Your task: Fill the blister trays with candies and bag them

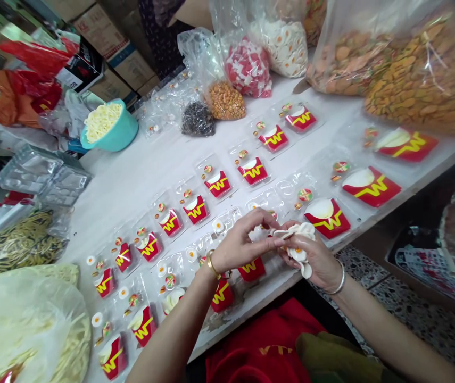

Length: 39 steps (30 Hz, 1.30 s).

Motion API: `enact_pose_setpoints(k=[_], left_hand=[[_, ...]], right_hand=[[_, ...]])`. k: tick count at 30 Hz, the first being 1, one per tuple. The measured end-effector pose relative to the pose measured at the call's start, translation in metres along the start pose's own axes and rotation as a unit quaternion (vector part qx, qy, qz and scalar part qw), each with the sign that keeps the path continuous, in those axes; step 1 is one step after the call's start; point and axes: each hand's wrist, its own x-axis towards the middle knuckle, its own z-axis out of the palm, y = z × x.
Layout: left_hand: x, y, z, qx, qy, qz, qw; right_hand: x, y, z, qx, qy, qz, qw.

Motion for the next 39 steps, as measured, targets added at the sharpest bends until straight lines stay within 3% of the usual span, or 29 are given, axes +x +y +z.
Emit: enact_pose_setpoints(k=[5,7,9,12,15,17,19,22,26,30,32,35,39], left_hand=[[0.013,-0.001,0.017,-0.207,0.045,-0.070,0.975],[0.029,-0.005,0.018,-0.223,0.092,-0.088,0.966],[0.048,-0.009,0.017,-0.143,0.157,-0.069,0.975],[0.080,-0.020,0.017,0.111,0.189,0.016,0.976],[0.105,-0.033,0.025,0.348,0.112,0.072,0.928],[0.114,-0.039,0.033,0.446,0.061,0.091,0.888],[0.116,-0.042,0.039,0.502,0.030,0.107,0.858],[0.112,-0.041,0.040,0.525,0.008,0.112,0.844],[0.105,-0.029,0.035,0.495,-0.006,0.098,0.863],[0.100,-0.005,0.034,0.321,0.039,0.086,0.942],[0.100,0.008,0.036,0.207,0.012,0.084,0.975],[0.106,0.024,0.043,0.105,-0.029,0.085,0.990],[0.124,0.035,0.053,0.076,-0.024,0.088,0.993]], right_hand=[[-0.001,-0.011,-0.008,-0.012,0.007,-0.020,1.000],[-0.002,-0.019,-0.013,-0.023,0.025,-0.037,0.999],[-0.002,-0.028,-0.019,-0.024,0.042,-0.051,0.998],[0.001,-0.041,-0.026,-0.007,0.066,-0.076,0.995],[0.006,-0.050,-0.034,0.009,0.094,-0.101,0.990],[0.008,-0.053,-0.038,0.019,0.110,-0.108,0.988],[0.009,-0.053,-0.042,0.029,0.121,-0.108,0.986],[0.010,-0.052,-0.046,0.039,0.124,-0.097,0.987],[0.010,-0.053,-0.047,0.050,0.121,-0.091,0.987],[0.010,-0.057,-0.045,0.067,0.122,-0.081,0.987],[0.009,-0.059,-0.044,0.069,0.125,-0.073,0.987],[0.008,-0.066,-0.045,0.062,0.128,-0.066,0.988],[0.007,-0.080,-0.050,0.042,0.121,-0.093,0.987]])
